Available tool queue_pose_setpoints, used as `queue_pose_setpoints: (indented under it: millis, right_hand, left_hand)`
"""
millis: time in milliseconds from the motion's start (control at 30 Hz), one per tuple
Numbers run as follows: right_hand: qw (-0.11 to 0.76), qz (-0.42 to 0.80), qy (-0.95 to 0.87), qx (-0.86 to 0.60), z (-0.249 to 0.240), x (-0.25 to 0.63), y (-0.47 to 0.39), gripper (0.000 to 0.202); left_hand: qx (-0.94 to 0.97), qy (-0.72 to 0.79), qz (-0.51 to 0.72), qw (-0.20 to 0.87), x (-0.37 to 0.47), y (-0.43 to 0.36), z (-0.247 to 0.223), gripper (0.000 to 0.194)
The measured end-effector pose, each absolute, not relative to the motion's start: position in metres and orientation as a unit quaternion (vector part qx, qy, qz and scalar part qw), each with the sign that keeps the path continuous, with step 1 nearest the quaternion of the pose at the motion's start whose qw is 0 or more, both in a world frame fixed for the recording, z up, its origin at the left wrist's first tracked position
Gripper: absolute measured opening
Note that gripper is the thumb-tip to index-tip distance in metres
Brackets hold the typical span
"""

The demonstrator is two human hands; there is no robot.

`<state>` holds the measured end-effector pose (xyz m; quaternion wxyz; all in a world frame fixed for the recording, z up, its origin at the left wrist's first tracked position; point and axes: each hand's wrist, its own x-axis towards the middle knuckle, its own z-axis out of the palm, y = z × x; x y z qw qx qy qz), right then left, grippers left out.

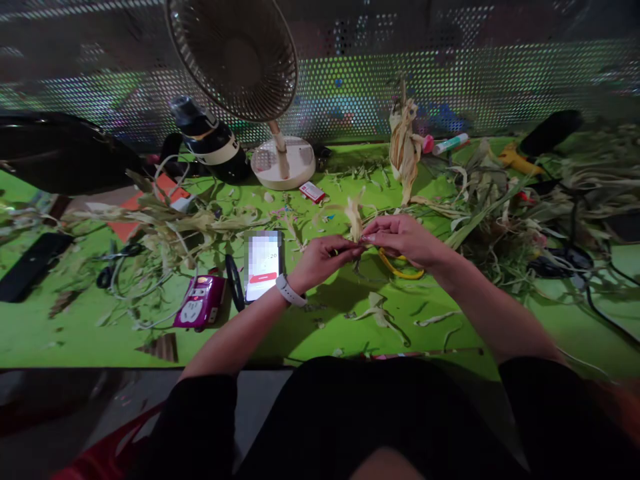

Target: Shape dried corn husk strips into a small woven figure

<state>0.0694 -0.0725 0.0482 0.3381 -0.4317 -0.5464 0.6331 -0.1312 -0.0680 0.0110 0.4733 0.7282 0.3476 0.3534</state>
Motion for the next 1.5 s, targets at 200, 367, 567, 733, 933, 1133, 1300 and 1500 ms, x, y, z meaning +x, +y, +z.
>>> queue_pose_setpoints:
  millis: [200, 367, 567, 733, 933, 1133, 1300, 1500]
  right_hand:
    - [0.309, 0.649, -0.532, -0.447, 0.041, 0.07, -0.069, 0.016]
    - [0.31, 0.681, -0.488, -0.449, 0.033, 0.067, -0.065, 0.013]
    - [0.318, 0.649, -0.517, -0.458, 0.027, 0.068, -0.061, 0.026]
    - [0.249, 0.547, -0.652, -0.463, 0.023, 0.072, -0.059, 0.019]
    - [0.067, 0.361, -0.82, -0.439, 0.03, 0.078, -0.06, 0.019]
    - [0.058, 0.351, -0.83, -0.43, 0.024, 0.073, -0.059, 0.022]
    - [0.044, 0.352, -0.832, -0.426, 0.019, 0.07, -0.062, 0.023]
    - [0.029, 0.362, -0.854, -0.374, 0.023, 0.083, -0.057, 0.026]
  left_hand:
    - [0.797, 0.288, 0.447, 0.285, -0.13, -0.068, 0.006, 0.008]
    - [0.808, 0.296, 0.443, 0.254, -0.13, -0.066, -0.001, 0.005]
    - [0.828, 0.302, 0.419, 0.216, -0.133, -0.065, -0.007, 0.005]
    - [0.847, 0.294, 0.4, 0.187, -0.138, -0.068, -0.009, 0.007]
    - [0.865, 0.288, 0.354, 0.209, -0.142, -0.068, -0.009, 0.01]
    - [0.807, 0.248, 0.292, 0.449, -0.141, -0.07, -0.011, 0.015]
    - [0.679, 0.371, 0.268, 0.574, -0.139, -0.07, -0.015, 0.022]
    - [0.543, 0.438, 0.25, 0.671, -0.139, -0.062, -0.015, 0.041]
